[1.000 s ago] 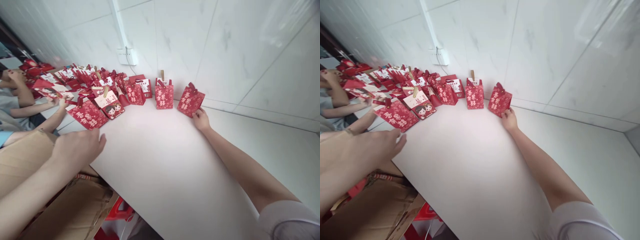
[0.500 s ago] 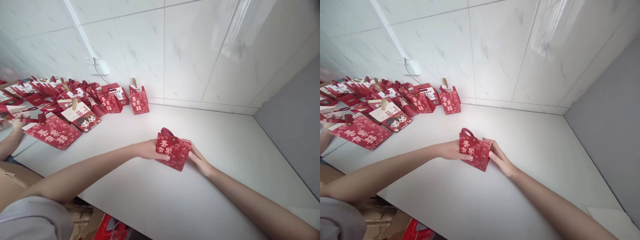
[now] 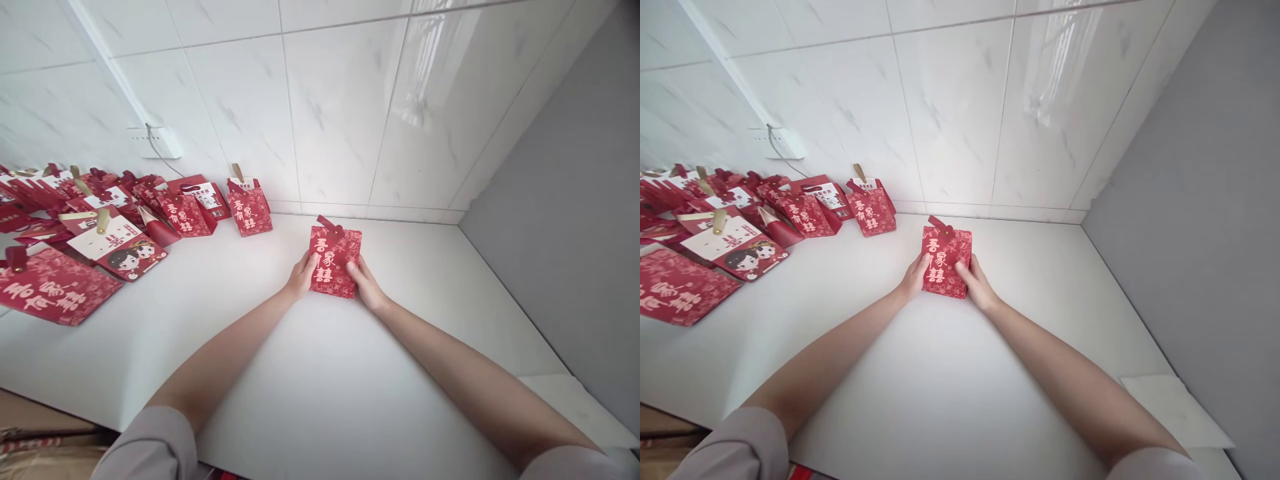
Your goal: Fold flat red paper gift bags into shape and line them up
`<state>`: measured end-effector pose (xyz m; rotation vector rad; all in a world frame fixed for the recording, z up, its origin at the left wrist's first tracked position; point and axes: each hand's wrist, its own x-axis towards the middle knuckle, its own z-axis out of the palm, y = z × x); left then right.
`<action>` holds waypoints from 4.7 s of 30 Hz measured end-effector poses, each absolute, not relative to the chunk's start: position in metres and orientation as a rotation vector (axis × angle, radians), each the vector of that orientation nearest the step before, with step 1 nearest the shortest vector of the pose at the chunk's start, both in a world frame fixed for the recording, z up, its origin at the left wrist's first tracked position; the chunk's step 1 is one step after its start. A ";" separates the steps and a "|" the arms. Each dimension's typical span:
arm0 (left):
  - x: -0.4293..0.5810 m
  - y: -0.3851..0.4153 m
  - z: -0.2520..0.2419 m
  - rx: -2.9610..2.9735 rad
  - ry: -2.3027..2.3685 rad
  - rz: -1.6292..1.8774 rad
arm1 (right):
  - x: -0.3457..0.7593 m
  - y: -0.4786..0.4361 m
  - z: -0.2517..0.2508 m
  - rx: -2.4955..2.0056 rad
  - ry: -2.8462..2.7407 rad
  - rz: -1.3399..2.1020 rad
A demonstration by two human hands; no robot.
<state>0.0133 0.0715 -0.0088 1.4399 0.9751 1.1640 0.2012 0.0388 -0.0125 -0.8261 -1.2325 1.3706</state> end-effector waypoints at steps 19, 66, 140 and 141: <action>0.002 0.078 0.003 1.475 0.894 0.893 | 0.221 0.042 -0.017 -0.919 -1.447 1.289; -0.002 0.085 0.000 1.725 0.808 0.784 | 0.224 0.045 -0.010 -0.894 -1.273 1.345; 0.002 0.076 -0.002 2.425 1.020 0.914 | 0.228 0.051 0.000 -0.734 -0.870 1.588; 0.002 0.076 -0.002 2.421 1.019 0.914 | 0.228 0.050 0.001 -0.715 -0.900 1.592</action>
